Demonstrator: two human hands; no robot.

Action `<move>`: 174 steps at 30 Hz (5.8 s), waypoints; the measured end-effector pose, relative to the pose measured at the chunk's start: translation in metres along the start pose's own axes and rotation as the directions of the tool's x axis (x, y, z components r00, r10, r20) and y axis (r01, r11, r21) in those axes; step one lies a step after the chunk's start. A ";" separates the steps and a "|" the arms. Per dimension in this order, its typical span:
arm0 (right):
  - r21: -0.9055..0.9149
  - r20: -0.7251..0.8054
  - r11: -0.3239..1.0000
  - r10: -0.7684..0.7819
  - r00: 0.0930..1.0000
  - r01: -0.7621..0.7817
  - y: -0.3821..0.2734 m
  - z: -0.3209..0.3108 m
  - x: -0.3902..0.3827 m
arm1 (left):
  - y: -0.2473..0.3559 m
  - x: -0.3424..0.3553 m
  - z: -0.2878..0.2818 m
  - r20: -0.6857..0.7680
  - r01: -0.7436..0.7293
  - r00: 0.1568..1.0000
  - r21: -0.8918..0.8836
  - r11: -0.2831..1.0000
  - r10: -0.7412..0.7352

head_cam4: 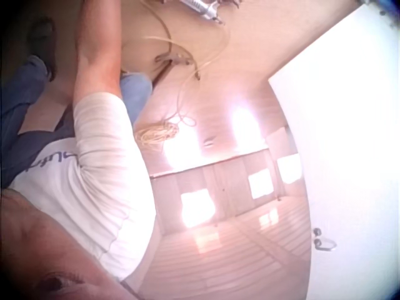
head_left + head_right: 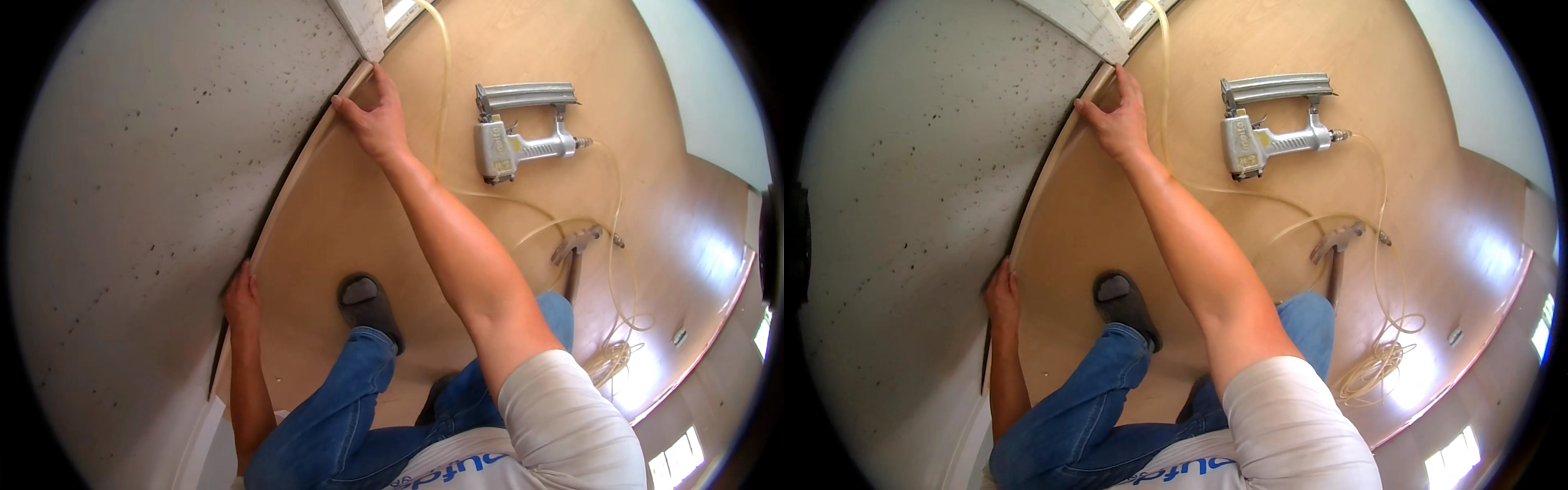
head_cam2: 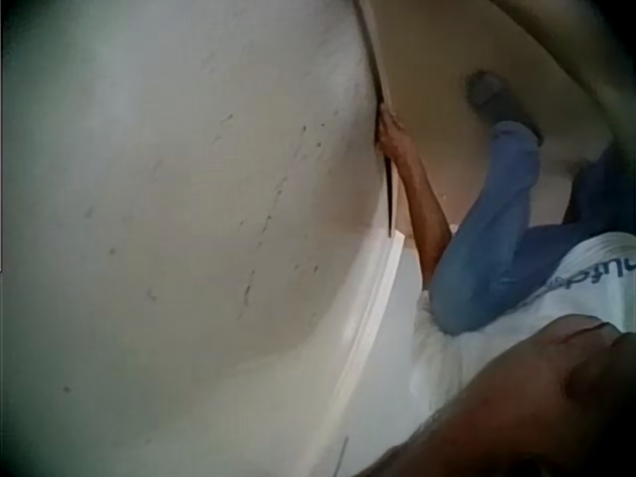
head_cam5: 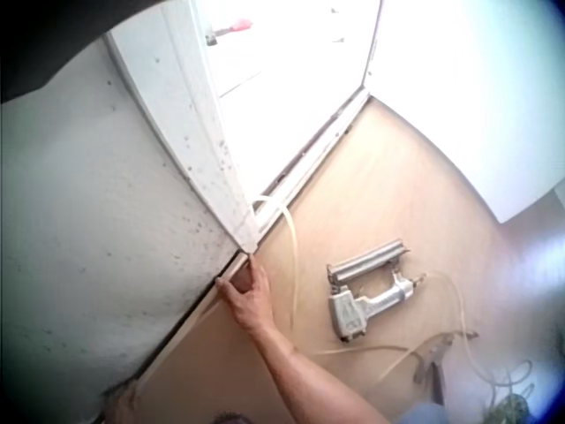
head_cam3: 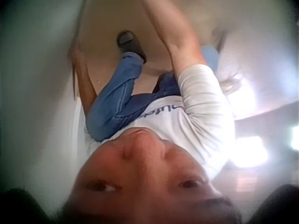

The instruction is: The person installs wooden skirting boards along the base of a wall using an air-powered nail gun, positioning the boards by hand and then securing them with nails.

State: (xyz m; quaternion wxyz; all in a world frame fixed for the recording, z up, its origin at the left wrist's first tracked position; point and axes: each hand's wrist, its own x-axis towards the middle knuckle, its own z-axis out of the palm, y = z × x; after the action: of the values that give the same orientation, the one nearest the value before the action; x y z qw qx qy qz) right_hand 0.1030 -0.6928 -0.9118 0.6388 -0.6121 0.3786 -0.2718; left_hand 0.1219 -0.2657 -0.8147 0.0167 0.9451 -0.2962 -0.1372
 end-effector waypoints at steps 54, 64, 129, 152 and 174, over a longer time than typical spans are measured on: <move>0.172 0.160 0.977 0.100 0.982 -0.128 0.011 -0.012 0.003 | 0.044 -0.025 0.016 0.151 0.035 0.988 -0.089 0.995 -0.021; 0.319 0.242 0.916 0.171 0.955 -0.245 -0.007 -0.014 -0.001 | 0.048 -0.020 0.005 0.174 0.029 0.985 -0.145 0.989 -0.003; 0.080 -0.024 0.995 -0.056 0.998 0.058 0.019 0.026 -0.010 | 0.027 0.014 0.013 0.138 0.132 0.981 0.053 0.990 -0.138; 0.007 0.010 0.998 -0.057 0.998 0.057 0.019 -0.011 -0.039 | 0.017 -0.020 0.029 0.066 0.069 0.995 0.014 0.997 -0.070; 0.261 0.005 0.965 0.038 0.999 -0.038 -0.005 0.014 -0.024 | 0.038 0.004 0.004 0.207 0.110 0.973 -0.021 0.994 -0.103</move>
State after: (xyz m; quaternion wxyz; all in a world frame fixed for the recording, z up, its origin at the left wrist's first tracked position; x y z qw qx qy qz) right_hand 0.1016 -0.6660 -0.9042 0.7187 -0.5154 0.3513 -0.3072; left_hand 0.1027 -0.2986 -0.8156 -0.0062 0.9400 -0.2429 -0.2395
